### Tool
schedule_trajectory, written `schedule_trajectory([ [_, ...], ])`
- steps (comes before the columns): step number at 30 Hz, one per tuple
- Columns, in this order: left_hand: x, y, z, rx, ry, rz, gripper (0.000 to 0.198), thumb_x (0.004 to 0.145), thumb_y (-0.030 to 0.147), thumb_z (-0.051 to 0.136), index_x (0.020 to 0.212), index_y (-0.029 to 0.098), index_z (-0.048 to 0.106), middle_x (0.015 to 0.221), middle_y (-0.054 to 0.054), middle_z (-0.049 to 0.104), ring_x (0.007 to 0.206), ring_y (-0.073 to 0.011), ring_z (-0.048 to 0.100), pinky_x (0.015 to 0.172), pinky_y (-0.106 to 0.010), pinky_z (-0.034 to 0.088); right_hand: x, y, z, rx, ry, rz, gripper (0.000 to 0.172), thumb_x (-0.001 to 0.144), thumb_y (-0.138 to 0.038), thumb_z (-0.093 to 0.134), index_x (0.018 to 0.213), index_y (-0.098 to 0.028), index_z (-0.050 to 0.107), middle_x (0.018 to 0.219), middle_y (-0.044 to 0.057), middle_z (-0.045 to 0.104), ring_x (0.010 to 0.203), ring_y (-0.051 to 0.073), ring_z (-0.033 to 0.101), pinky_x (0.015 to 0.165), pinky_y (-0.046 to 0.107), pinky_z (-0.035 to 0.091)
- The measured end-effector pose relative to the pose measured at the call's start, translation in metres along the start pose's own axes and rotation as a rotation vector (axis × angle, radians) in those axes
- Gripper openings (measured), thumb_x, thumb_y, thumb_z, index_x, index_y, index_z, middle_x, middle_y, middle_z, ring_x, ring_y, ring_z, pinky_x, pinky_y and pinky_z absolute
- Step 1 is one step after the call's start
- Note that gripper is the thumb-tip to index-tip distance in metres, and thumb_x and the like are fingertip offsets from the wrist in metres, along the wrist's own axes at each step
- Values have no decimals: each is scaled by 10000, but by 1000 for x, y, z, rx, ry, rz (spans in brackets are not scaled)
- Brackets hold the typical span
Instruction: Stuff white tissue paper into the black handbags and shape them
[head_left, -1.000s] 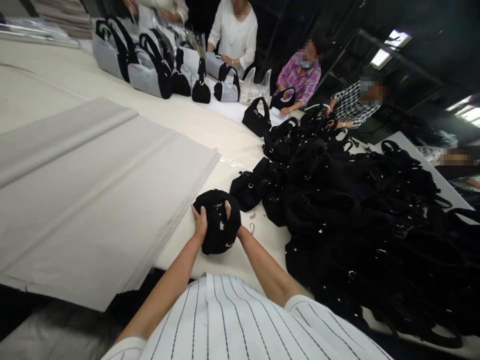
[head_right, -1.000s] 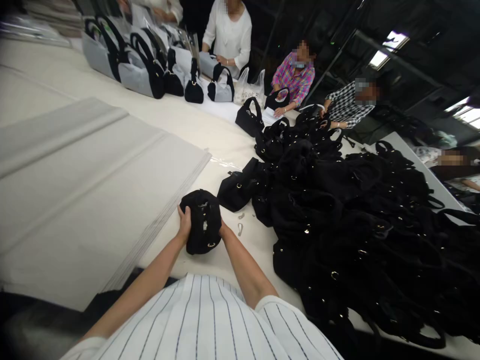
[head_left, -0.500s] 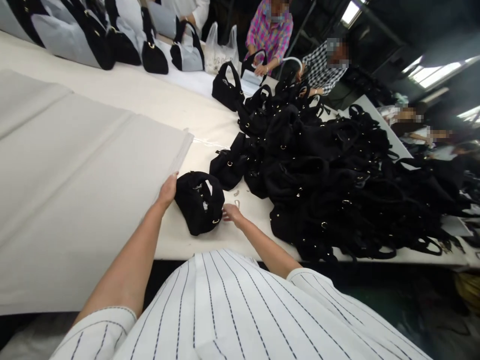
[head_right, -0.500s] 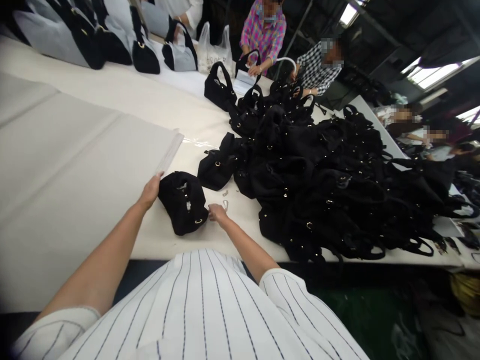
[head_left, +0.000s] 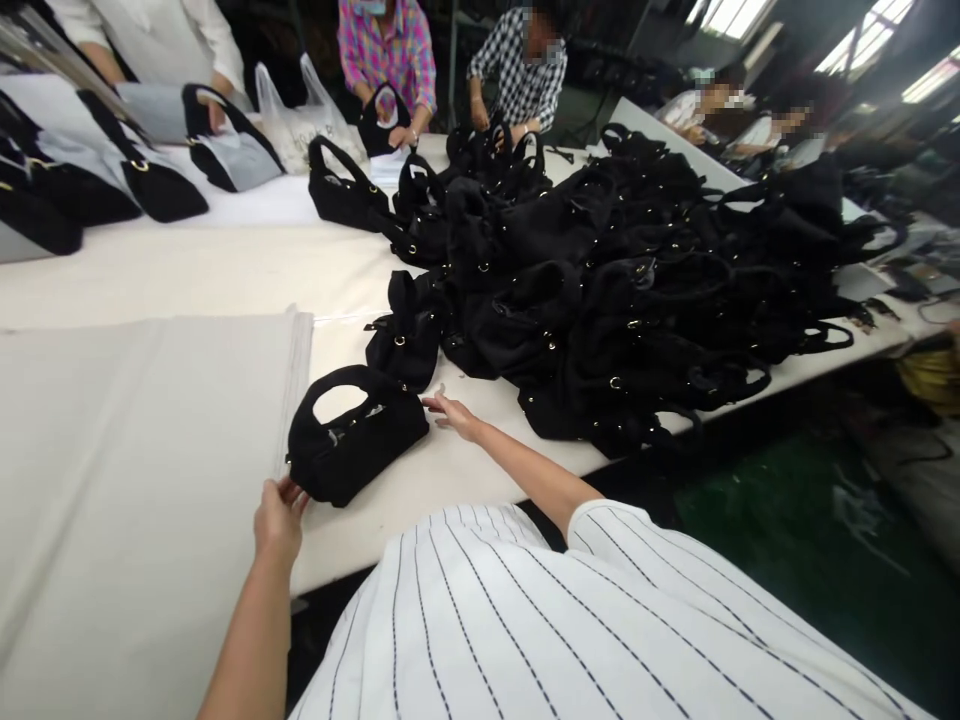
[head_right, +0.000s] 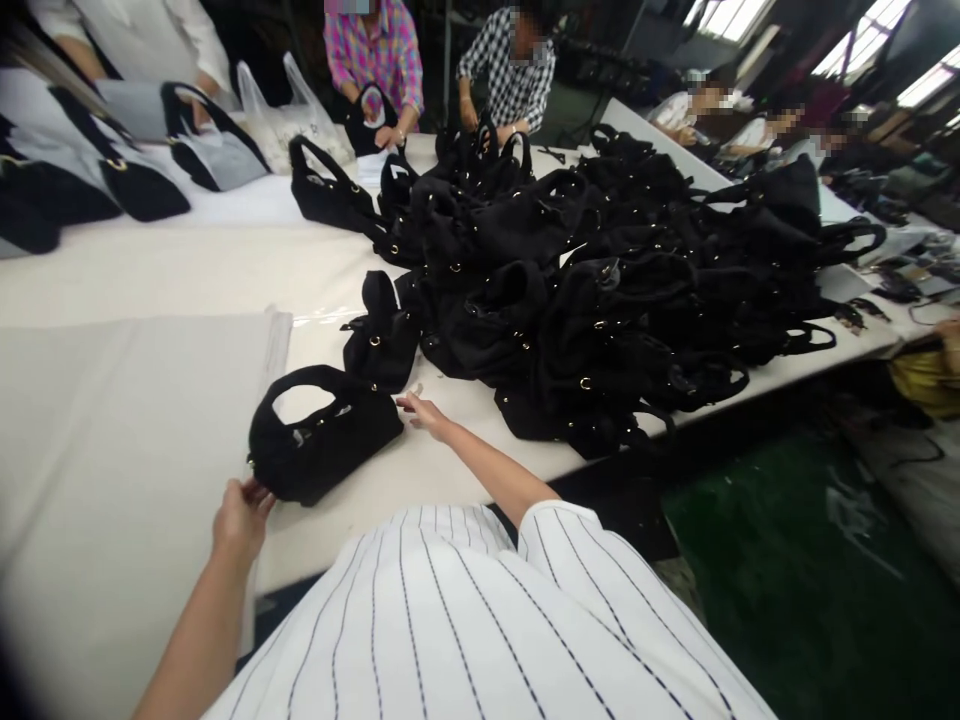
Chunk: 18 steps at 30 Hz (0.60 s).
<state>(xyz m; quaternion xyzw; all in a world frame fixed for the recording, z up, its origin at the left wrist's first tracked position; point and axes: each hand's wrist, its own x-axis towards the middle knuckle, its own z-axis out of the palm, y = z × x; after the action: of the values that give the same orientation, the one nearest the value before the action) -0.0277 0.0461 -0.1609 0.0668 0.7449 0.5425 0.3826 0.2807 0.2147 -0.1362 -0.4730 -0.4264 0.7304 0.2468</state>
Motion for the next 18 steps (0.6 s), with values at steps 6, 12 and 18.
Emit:
schedule_trajectory([
  [6,-10,13,36,-228,-172,-108,593,971,576,207,1106,217,659,1251,-79,658,1276,-215,537,1155,-420,342,18,-2,35,-64,94,-132,699,959,-647,264,1473,-196,406,1577,61,309,1475,216,243,1210,448,184],
  [12,-23,11,41,-319,-254,-31,483,936,546,384,1277,284,604,1304,1,643,1316,-239,502,1121,-458,404,-12,1,54,-162,-64,-228,733,918,-657,422,1510,-237,324,1596,3,244,1493,166,172,1237,353,52],
  [18,-18,-6,9,-321,-222,-78,457,881,562,426,1227,345,633,1265,49,668,1351,-266,460,1134,-467,393,-53,-3,37,5,-285,-190,618,976,-653,173,1447,-335,417,1572,-74,297,1488,158,187,1237,409,71],
])
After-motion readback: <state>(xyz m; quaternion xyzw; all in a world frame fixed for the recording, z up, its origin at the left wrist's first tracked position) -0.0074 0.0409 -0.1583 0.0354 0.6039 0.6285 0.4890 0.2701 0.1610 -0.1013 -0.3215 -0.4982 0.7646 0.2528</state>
